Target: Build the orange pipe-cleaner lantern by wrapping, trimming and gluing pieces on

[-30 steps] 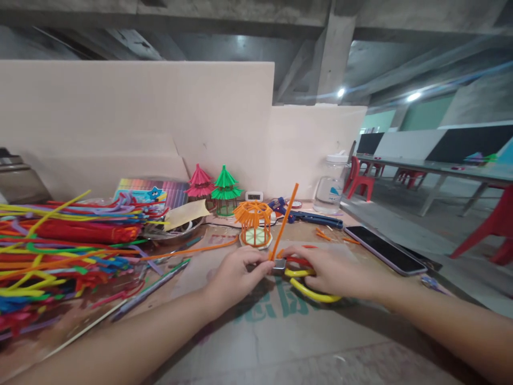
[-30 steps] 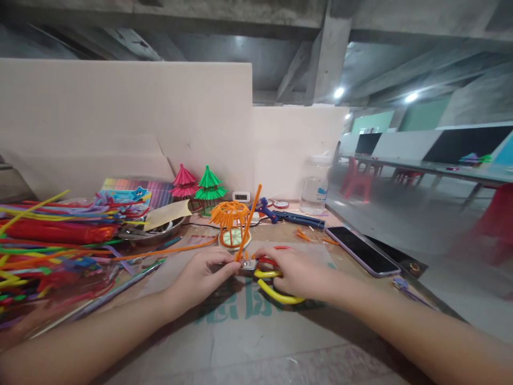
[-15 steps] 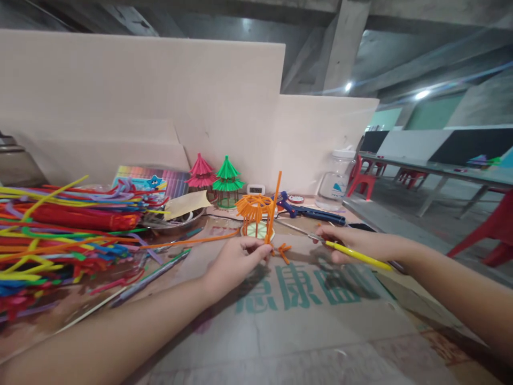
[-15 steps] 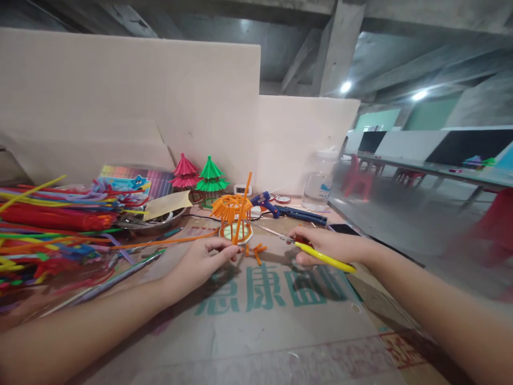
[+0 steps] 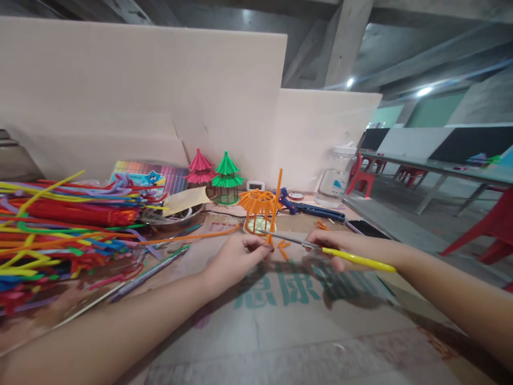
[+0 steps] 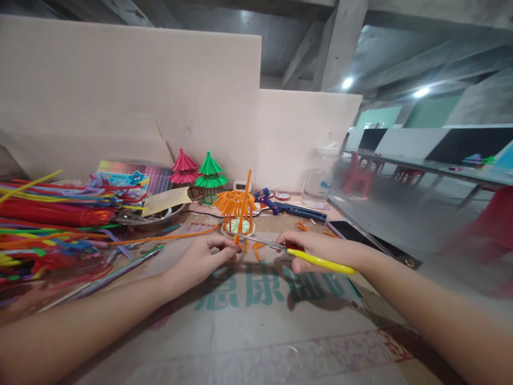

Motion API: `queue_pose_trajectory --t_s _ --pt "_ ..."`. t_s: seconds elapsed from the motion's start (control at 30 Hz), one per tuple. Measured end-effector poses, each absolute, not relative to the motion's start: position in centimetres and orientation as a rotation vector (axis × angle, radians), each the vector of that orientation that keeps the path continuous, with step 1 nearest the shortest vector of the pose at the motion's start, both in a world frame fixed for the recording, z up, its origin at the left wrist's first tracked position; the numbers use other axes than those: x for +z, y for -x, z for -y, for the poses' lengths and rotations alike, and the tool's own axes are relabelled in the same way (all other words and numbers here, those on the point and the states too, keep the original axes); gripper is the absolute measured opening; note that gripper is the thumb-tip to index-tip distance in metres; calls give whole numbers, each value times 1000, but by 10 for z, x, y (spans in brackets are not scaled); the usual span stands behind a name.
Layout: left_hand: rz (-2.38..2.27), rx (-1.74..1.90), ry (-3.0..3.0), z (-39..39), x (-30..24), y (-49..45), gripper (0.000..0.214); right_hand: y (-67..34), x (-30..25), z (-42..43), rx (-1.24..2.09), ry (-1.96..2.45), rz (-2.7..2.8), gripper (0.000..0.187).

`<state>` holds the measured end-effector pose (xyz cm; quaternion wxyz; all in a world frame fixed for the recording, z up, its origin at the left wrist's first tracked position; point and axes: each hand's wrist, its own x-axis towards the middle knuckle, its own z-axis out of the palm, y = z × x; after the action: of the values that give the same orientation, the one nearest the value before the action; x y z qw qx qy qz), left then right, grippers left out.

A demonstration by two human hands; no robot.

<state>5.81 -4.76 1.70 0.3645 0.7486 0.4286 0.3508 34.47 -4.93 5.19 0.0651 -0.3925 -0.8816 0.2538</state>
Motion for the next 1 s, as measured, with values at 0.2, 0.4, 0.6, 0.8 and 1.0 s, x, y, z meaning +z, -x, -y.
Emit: queue_pose_trajectory --t_s 0.2,0.4,0.6,0.8,1.0 --pt "-1126 876 -1942 52 24 -60 25 -338 53 52 782 1227 2636 34" --pt "-1129 860 -1986 52 24 -60 26 -335 52 53 857 1243 2560 27" --pt "-1093 871 -2002 50 21 -60 25 -334 53 54 824 1277 2562 29" --pt "-1080 865 -2006 51 22 -60 24 -330 55 56 880 1313 2541 26" --pt "-1059 862 -2005 51 22 -60 25 -325 59 60 927 1342 2500 26"
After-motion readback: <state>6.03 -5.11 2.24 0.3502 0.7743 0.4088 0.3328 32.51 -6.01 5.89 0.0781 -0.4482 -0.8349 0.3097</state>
